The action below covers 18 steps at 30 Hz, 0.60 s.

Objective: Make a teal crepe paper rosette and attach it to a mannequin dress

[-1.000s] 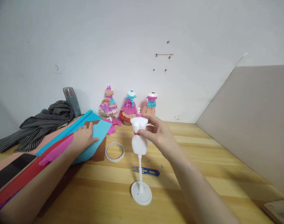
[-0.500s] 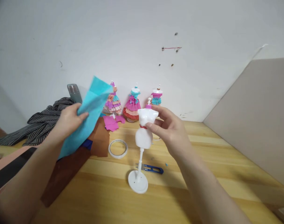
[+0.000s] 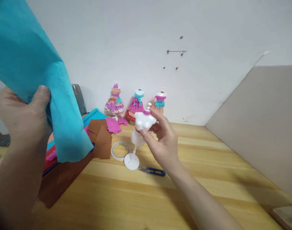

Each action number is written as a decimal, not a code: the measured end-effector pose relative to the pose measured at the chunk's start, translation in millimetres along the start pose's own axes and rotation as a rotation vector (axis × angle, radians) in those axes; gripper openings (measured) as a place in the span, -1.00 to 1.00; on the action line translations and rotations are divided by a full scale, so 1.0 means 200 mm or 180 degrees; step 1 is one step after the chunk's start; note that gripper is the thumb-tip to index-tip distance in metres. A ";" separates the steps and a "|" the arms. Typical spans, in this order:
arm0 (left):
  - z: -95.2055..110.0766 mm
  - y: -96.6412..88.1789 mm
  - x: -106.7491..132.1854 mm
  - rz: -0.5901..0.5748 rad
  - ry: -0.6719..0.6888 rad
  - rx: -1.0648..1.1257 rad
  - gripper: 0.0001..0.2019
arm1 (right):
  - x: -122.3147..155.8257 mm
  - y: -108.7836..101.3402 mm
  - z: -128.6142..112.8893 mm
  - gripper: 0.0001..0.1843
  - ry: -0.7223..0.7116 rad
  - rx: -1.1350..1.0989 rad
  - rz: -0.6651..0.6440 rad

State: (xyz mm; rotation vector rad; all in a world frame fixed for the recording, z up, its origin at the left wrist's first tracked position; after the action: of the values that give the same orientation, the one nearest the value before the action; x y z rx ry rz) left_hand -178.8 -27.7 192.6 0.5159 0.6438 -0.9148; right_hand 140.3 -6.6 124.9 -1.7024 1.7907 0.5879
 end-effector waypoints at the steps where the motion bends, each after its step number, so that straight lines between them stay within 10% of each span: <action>1: 0.02 -0.01 0.00 0.0170 0.0226 -0.0100 -0.92 | -0.01 0.00 0.01 -0.46 -0.0043 0.0035 0.0004; 5: 0.06 0.02 0.02 0.0469 0.0796 -0.0130 -0.85 | -0.04 -0.01 0.08 -0.35 0.0043 0.0134 0.0006; 12: -0.01 0.10 0.03 0.0206 0.0232 0.0623 -0.81 | -0.05 0.02 0.21 -0.06 0.0539 -0.0280 -0.0135; 18: 0.01 0.11 0.04 0.0275 0.0128 0.0747 -0.80 | 0.02 0.08 0.12 -0.46 0.0598 -0.0176 -0.0342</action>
State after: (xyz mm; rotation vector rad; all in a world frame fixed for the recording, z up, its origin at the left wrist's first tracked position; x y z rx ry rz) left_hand -156.2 -21.0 191.3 0.7677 0.5488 -0.9050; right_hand 126.7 8.1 103.0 -1.9335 1.8105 0.4478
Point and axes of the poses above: each hand's wrist, its own x-axis away from the middle knuckle, its own y-axis out of the palm, z = x × y, the point moved 6 cm from there along -x, towards the middle knuckle, and after that the axes turned 2 degrees about -z, right-handed, at the moved point
